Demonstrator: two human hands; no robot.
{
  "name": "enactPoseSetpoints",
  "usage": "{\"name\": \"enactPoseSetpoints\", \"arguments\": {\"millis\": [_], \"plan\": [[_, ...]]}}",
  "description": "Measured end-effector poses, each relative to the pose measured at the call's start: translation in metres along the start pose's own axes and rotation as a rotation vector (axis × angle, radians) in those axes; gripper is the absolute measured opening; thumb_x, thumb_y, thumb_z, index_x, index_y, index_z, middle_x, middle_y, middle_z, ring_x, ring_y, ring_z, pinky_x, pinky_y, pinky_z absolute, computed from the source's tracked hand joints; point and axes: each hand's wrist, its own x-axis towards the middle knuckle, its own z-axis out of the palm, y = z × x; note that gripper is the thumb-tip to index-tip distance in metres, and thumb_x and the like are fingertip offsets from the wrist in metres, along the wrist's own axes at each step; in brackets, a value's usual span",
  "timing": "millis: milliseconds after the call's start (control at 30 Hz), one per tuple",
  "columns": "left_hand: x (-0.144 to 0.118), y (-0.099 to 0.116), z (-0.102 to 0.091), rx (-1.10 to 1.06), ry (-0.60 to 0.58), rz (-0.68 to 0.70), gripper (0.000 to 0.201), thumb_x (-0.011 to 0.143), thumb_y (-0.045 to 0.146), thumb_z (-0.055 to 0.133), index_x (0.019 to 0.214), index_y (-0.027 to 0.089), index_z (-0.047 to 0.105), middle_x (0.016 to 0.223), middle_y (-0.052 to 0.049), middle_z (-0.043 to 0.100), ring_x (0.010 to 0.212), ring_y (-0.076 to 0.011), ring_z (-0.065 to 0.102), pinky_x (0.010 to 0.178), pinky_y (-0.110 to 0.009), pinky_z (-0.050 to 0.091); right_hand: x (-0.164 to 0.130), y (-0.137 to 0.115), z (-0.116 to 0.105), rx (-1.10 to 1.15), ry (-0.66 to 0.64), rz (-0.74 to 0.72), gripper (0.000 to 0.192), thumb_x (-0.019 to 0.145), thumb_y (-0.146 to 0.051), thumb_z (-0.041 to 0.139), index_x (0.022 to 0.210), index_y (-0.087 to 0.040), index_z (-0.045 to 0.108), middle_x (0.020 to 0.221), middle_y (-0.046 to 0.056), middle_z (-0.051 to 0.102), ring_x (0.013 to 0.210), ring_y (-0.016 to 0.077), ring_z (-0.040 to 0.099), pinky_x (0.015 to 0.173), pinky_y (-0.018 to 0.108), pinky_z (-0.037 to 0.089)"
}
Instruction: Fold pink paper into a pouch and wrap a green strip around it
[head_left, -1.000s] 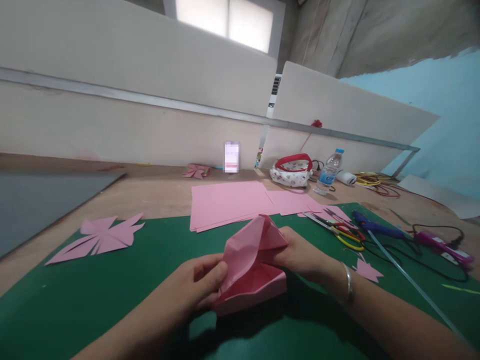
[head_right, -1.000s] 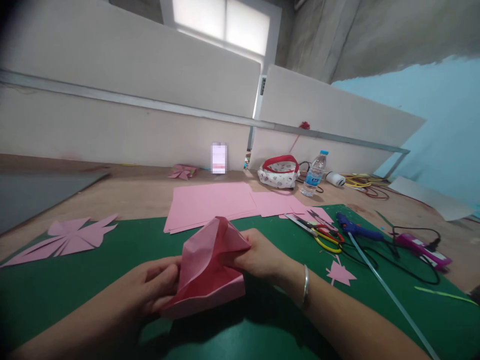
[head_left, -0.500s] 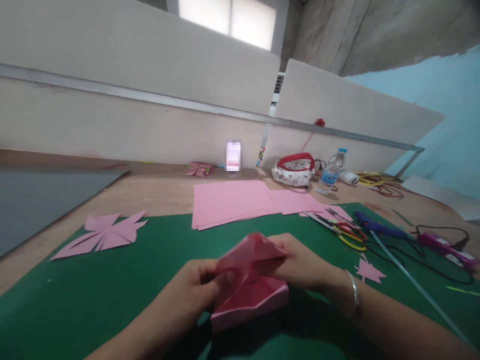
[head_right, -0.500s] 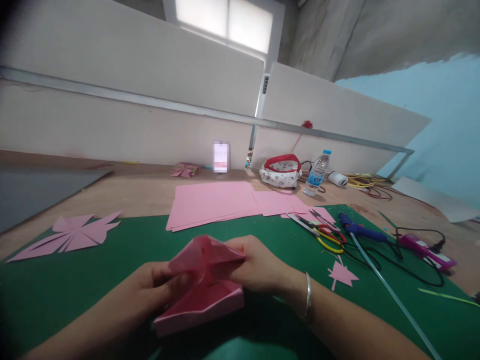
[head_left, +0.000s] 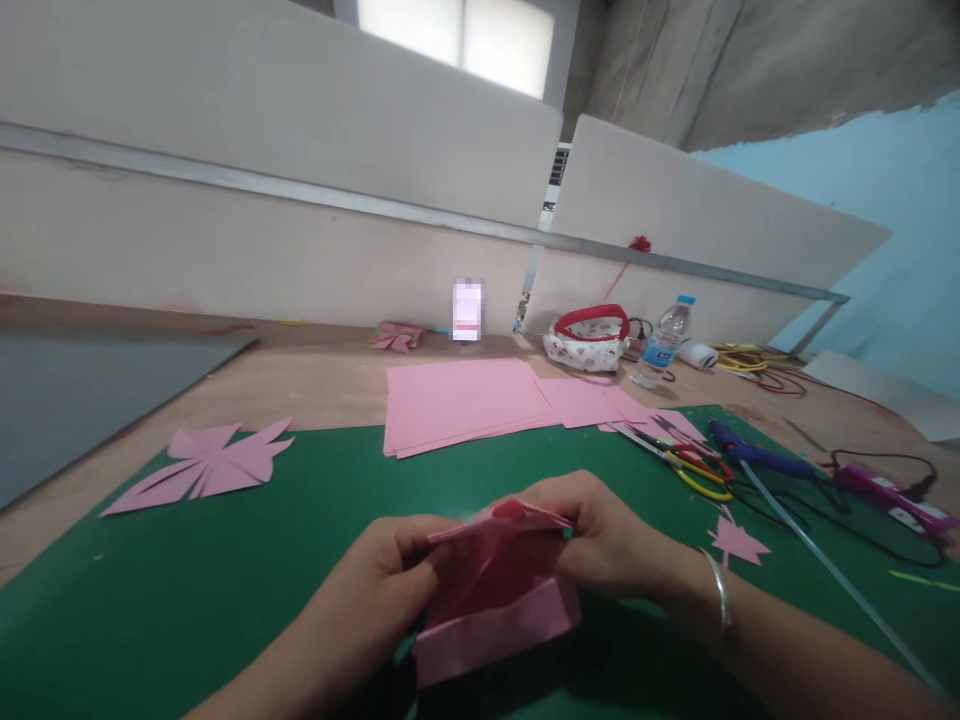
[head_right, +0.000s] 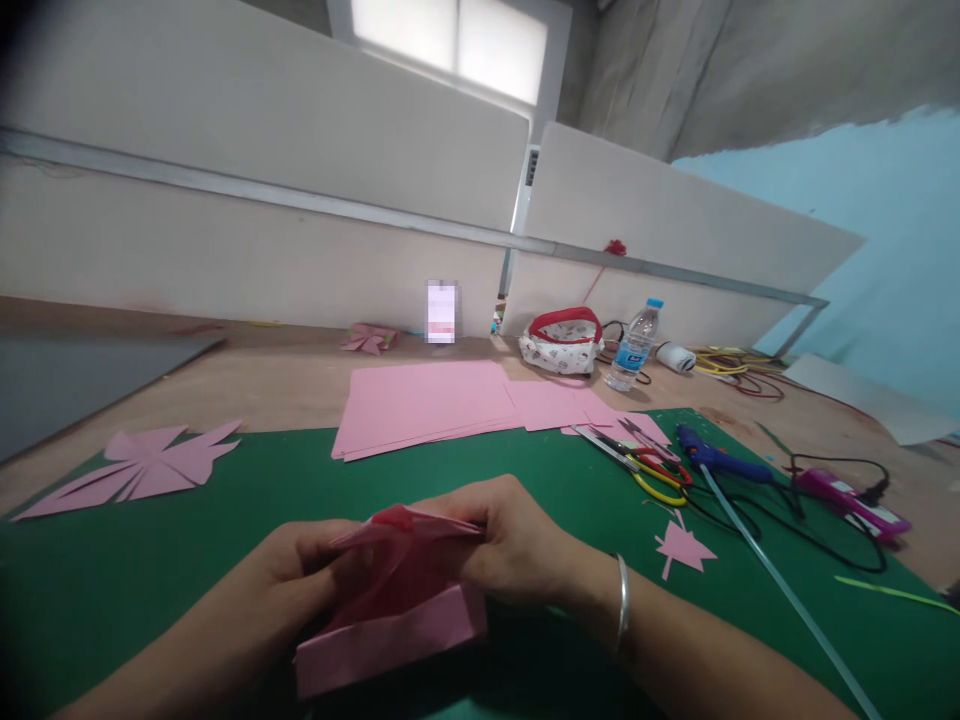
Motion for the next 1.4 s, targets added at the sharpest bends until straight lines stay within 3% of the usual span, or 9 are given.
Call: {"name": "enactPoseSetpoints", "arguments": {"millis": [133, 367, 567, 733, 833, 933, 1033, 1233, 1400], "plan": [[-0.001, 0.006, 0.001, 0.057, -0.013, 0.035, 0.037, 0.068, 0.047, 0.068, 0.086, 0.015, 0.071, 0.072, -0.002, 0.066, 0.065, -0.016, 0.052, 0.058, -0.025, 0.036, 0.0, 0.003, 0.002, -0.051, -0.008, -0.023, 0.015, 0.085, -0.018, 0.065, 0.094, -0.019, 0.077, 0.085, 0.002, 0.071, 0.078, 0.0124, 0.063, 0.07, 0.021, 0.05], [-0.002, 0.007, 0.005, 0.122, 0.015, -0.035, 0.012, 0.06, 0.026, 0.074, 0.062, 0.017, 0.066, 0.061, 0.004, 0.057, 0.06, -0.0117, 0.046, 0.056, -0.022, 0.034, -0.001, 0.006, 0.004, -0.045, -0.078, -0.036, 0.029, 0.087, -0.015, 0.063, 0.114, -0.025, 0.072, 0.101, 0.004, 0.073, 0.09, 0.0143, 0.067, 0.078, 0.022, 0.051], [0.005, -0.002, -0.011, 0.179, 0.062, 0.017, 0.029, 0.061, 0.023, 0.07, 0.089, 0.018, 0.07, 0.076, -0.005, 0.074, 0.068, -0.0205, 0.064, 0.06, -0.027, 0.043, -0.003, 0.002, -0.003, -0.098, -0.142, -0.173, 0.053, 0.079, -0.017, 0.074, 0.129, -0.026, 0.061, 0.117, 0.007, 0.066, 0.103, 0.018, 0.062, 0.089, 0.028, 0.047], [0.008, -0.005, -0.019, 0.258, 0.089, 0.072, 0.028, 0.063, 0.022, 0.062, 0.09, 0.018, 0.067, 0.068, -0.003, 0.071, 0.058, -0.0163, 0.058, 0.052, -0.024, 0.036, -0.002, 0.002, -0.005, -0.149, -0.186, -0.188, 0.038, 0.08, -0.025, 0.074, 0.117, -0.022, 0.07, 0.12, 0.009, 0.061, 0.106, 0.0191, 0.059, 0.091, 0.03, 0.045], [0.009, -0.006, -0.018, 0.29, 0.085, 0.068, 0.03, 0.065, 0.024, 0.063, 0.094, 0.019, 0.067, 0.074, -0.005, 0.072, 0.068, -0.0216, 0.063, 0.058, -0.027, 0.04, -0.002, 0.004, -0.003, -0.182, -0.167, -0.174, 0.047, 0.076, -0.027, 0.078, 0.122, -0.023, 0.067, 0.121, 0.009, 0.061, 0.106, 0.0195, 0.059, 0.092, 0.031, 0.045], [0.006, -0.004, -0.015, 0.262, 0.069, 0.064, 0.037, 0.064, 0.02, 0.06, 0.101, 0.019, 0.064, 0.083, -0.005, 0.073, 0.076, -0.0241, 0.066, 0.065, -0.03, 0.043, -0.002, 0.007, 0.0, -0.261, -0.127, -0.175, 0.051, 0.078, -0.015, 0.074, 0.126, -0.023, 0.063, 0.119, 0.009, 0.063, 0.105, 0.0189, 0.06, 0.091, 0.03, 0.046], [0.002, 0.0, -0.012, 0.064, 0.069, 0.026, 0.05, 0.061, 0.018, 0.06, 0.111, 0.02, 0.058, 0.087, -0.003, 0.072, 0.079, -0.0218, 0.065, 0.067, -0.028, 0.044, 0.0, 0.011, 0.002, -0.275, -0.071, -0.165, 0.048, 0.078, -0.001, 0.063, 0.122, -0.02, 0.067, 0.109, 0.008, 0.068, 0.098, 0.0173, 0.063, 0.086, 0.027, 0.048], [0.003, -0.004, -0.012, -0.219, 0.084, -0.059, 0.057, 0.064, 0.03, 0.075, 0.116, 0.02, 0.056, 0.103, -0.009, 0.071, 0.092, -0.0269, 0.067, 0.079, -0.036, 0.048, 0.004, 0.015, 0.004, -0.078, 0.116, 0.015, 0.029, 0.075, 0.0, 0.059, 0.09, -0.017, 0.076, 0.091, 0.004, 0.071, 0.083, 0.0152, 0.065, 0.074, 0.026, 0.051], [0.007, -0.006, -0.012, -0.212, 0.008, 0.0, 0.064, 0.065, 0.059, 0.076, 0.114, 0.02, 0.064, 0.103, -0.012, 0.073, 0.095, -0.0267, 0.066, 0.083, -0.035, 0.05, 0.006, 0.011, 0.006, 0.043, 0.352, 0.077, 0.014, 0.079, -0.018, 0.066, 0.091, -0.017, 0.075, 0.093, 0.006, 0.071, 0.084, 0.017, 0.065, 0.073, 0.03, 0.052]]}}
